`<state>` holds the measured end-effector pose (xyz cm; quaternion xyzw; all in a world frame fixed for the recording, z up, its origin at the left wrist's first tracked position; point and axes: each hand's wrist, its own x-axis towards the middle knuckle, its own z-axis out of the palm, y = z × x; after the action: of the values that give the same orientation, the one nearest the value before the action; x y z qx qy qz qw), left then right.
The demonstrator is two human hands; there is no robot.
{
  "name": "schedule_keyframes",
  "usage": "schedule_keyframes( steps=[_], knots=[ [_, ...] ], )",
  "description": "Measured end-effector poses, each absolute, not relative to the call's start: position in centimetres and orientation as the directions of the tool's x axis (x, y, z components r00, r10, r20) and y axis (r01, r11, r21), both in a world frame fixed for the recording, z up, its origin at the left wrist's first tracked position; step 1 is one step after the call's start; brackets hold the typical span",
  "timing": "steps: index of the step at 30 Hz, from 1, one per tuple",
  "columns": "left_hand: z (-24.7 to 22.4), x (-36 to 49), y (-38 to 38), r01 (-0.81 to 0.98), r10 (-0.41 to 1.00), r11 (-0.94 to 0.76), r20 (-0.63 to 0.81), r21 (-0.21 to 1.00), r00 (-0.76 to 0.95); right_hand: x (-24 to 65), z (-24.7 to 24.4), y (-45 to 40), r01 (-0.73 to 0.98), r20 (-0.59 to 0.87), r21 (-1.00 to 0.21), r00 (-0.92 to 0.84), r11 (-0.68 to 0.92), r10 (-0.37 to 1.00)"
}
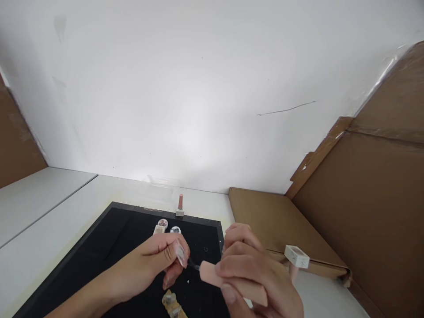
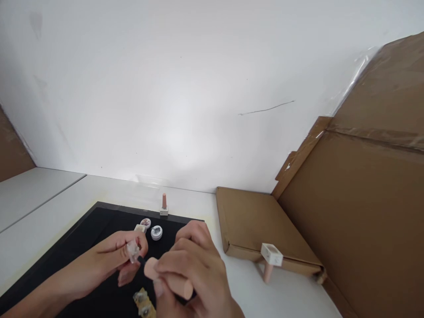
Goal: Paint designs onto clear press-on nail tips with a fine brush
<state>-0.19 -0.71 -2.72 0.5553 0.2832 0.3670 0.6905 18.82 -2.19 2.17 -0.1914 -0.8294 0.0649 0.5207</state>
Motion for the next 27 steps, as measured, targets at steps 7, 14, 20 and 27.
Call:
schedule_keyframes(
  steps=[7,14,20,27],
  knots=[
    [-2.37,-0.46,-1.05,-0.070,0.923,-0.226,0.237,0.972,0.302,19.12,2.23,-2.13,0.348,0.896,-0.270,-0.251,0.898,0.367],
    [-3.18,-0.14,-1.06,0.164,0.860,-0.509,0.488,0.845,0.153,18.85,2.09,-2.24,0.355,0.853,-0.212,-0.387,0.910,0.350],
    [-3.10,-0.10,-1.14,0.293,0.818,-0.573,0.554,0.765,0.155,18.74,1.95,-2.47,0.388,0.825,-0.160,-0.453,0.908,0.339],
    [-2.77,-0.03,-1.64,0.326,0.787,-0.611,0.598,0.721,0.152,18.92,1.91,-2.54,0.367,0.819,-0.157,-0.470,0.917,0.329]
  ],
)
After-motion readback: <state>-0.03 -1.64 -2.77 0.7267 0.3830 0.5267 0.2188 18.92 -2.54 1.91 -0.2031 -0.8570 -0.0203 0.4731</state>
